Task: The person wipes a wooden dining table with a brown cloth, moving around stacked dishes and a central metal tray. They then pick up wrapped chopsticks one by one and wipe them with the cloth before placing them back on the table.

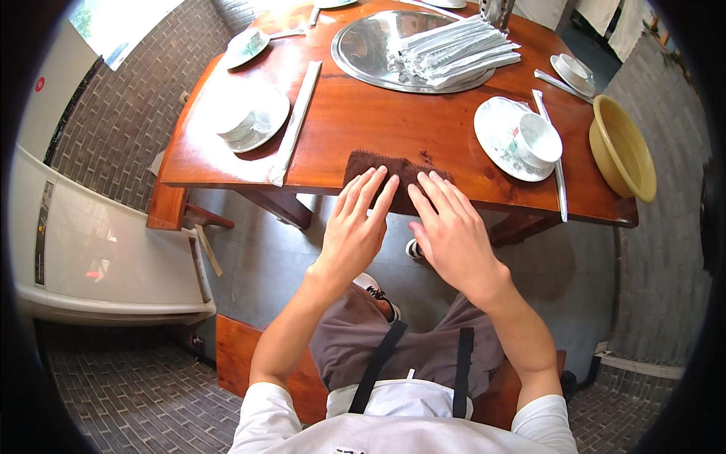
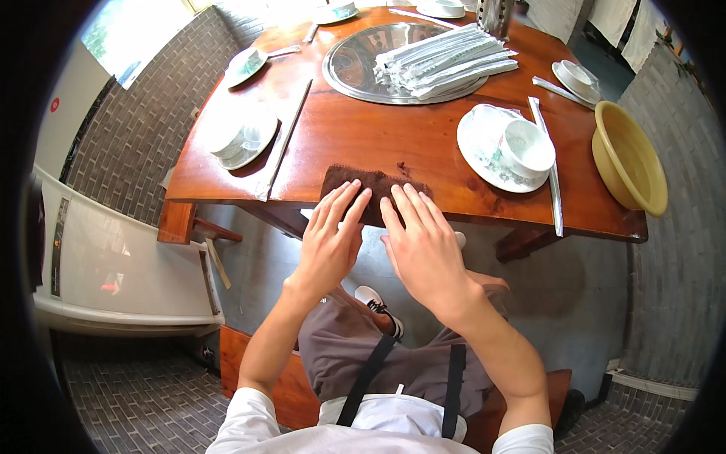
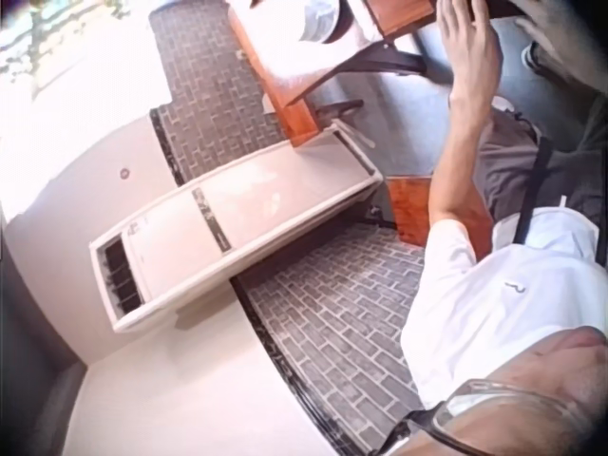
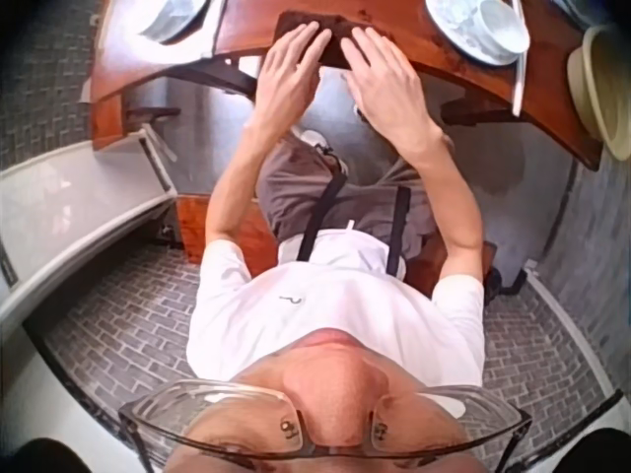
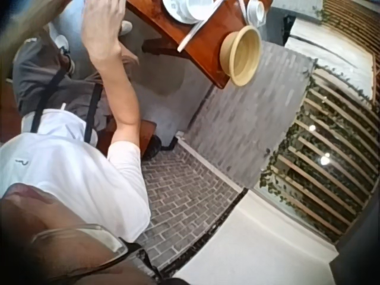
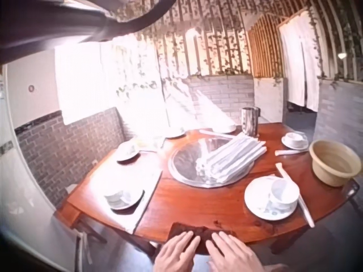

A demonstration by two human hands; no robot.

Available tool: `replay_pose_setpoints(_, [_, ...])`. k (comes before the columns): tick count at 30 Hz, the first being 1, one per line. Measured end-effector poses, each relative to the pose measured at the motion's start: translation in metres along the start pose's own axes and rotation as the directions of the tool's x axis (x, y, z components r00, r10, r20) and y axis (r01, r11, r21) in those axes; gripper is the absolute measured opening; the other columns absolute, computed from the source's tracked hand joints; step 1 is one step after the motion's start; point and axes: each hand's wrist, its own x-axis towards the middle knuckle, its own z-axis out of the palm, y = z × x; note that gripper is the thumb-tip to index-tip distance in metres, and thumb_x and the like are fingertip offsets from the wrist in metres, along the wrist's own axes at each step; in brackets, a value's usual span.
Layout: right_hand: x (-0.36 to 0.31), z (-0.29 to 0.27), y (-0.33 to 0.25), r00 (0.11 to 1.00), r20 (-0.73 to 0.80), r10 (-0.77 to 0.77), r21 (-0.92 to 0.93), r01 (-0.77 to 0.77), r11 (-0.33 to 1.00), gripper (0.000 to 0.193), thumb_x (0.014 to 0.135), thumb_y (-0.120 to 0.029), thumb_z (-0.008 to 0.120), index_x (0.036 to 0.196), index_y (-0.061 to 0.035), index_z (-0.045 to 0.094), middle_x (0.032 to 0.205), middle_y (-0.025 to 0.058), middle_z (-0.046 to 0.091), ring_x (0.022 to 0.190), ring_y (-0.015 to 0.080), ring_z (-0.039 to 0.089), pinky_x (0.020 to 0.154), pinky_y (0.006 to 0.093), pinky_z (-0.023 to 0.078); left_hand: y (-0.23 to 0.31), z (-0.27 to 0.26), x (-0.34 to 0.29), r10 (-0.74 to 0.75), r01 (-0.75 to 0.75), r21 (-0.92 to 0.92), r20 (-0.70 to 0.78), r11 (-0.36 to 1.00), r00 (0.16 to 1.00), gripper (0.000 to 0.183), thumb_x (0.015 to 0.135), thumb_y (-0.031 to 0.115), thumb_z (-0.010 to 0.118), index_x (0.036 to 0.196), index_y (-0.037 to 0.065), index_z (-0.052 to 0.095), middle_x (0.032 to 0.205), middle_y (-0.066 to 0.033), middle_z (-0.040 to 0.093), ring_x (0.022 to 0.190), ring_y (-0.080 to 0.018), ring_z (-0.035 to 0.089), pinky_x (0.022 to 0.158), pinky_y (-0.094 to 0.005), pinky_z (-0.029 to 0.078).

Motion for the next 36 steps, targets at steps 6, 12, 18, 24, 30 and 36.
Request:
replay_pose_setpoints(6, [0.014,0.010,0.016,0.986,-0.090,0.140,0.022,-0.139,0.990,0.044,0.095,-0.017,0.066,0.133,0.0038,0.059,0.129,0.0224,0.062,0.120,0.0362,0.057,0.104,0.0442,0.044,-0.009,0.008,0.002,0.029,-0.024,0.070,-0.076,0.997,0.997,0.051,0.085,-0.003,0.067,0.135,0.003,0.062,0.137,-0.0125,0.060,0.126,-0.0309,0.057,0.107,-0.0432,0.045])
replay_pose_setpoints(12, [0.033,0.008,0.033,0.966,0.030,0.257,0.190,-0.258,0.947,0.034,0.089,-0.015,0.071,0.117,0.0042,0.064,0.111,0.0190,0.065,0.108,0.0354,0.059,0.095,0.0447,0.046,-0.009,0.022,-0.004,-0.003,0.007,0.016,-0.213,1.000,0.977,0.047,0.083,-0.006,0.069,0.129,0.004,0.067,0.130,-0.0112,0.064,0.121,-0.0312,0.060,0.103,-0.0437,0.048])
replay_pose_setpoints(18, [0.049,-0.009,0.032,0.936,0.166,0.310,0.457,-0.352,0.817,0.019,0.083,-0.007,0.069,0.097,0.0001,0.059,0.100,0.0213,0.062,0.093,0.0422,0.062,0.084,0.0487,0.051,-0.007,0.025,-0.005,-0.014,0.011,-0.011,-0.239,1.000,0.971,0.045,0.084,-0.006,0.068,0.128,0.003,0.068,0.131,-0.0127,0.064,0.124,-0.0335,0.059,0.104,-0.0446,0.048])
replay_pose_setpoints(24, [0.070,-0.003,0.050,0.935,-0.048,0.352,0.784,-0.183,0.594,0.023,0.085,0.002,0.065,0.108,0.0010,0.062,0.093,0.0175,0.071,0.084,0.0271,0.072,0.077,0.0368,0.055,-0.006,0.039,-0.011,-0.023,0.036,0.055,-0.224,0.998,0.974,0.059,0.089,-0.005,0.059,0.147,0.002,0.051,0.153,-0.0210,0.047,0.139,-0.0361,0.048,0.115,-0.0478,0.038])
replay_pose_setpoints(30, [0.061,0.016,0.045,0.940,-0.204,0.272,0.197,-0.233,0.952,0.041,0.083,0.001,0.066,0.123,0.0002,0.062,0.129,0.0200,0.057,0.129,0.0391,0.050,0.110,0.0465,0.039,0.002,0.036,-0.001,-0.036,0.047,0.135,-0.080,0.990,0.996,0.062,0.087,-0.005,0.057,0.148,0.003,0.050,0.154,-0.0187,0.046,0.143,-0.0353,0.043,0.119,-0.0488,0.032])
replay_pose_setpoints(36, [0.028,0.010,0.015,0.994,-0.105,0.021,0.113,-0.009,0.994,0.045,0.083,-0.006,0.070,0.126,0.0048,0.062,0.130,0.0191,0.061,0.131,0.0362,0.053,0.111,0.0451,0.044,-0.005,0.026,0.001,0.005,-0.002,0.071,-0.050,0.997,0.999,0.056,0.088,0.000,0.062,0.144,0.003,0.054,0.150,-0.0156,0.051,0.140,-0.0337,0.046,0.117,-0.0484,0.034])
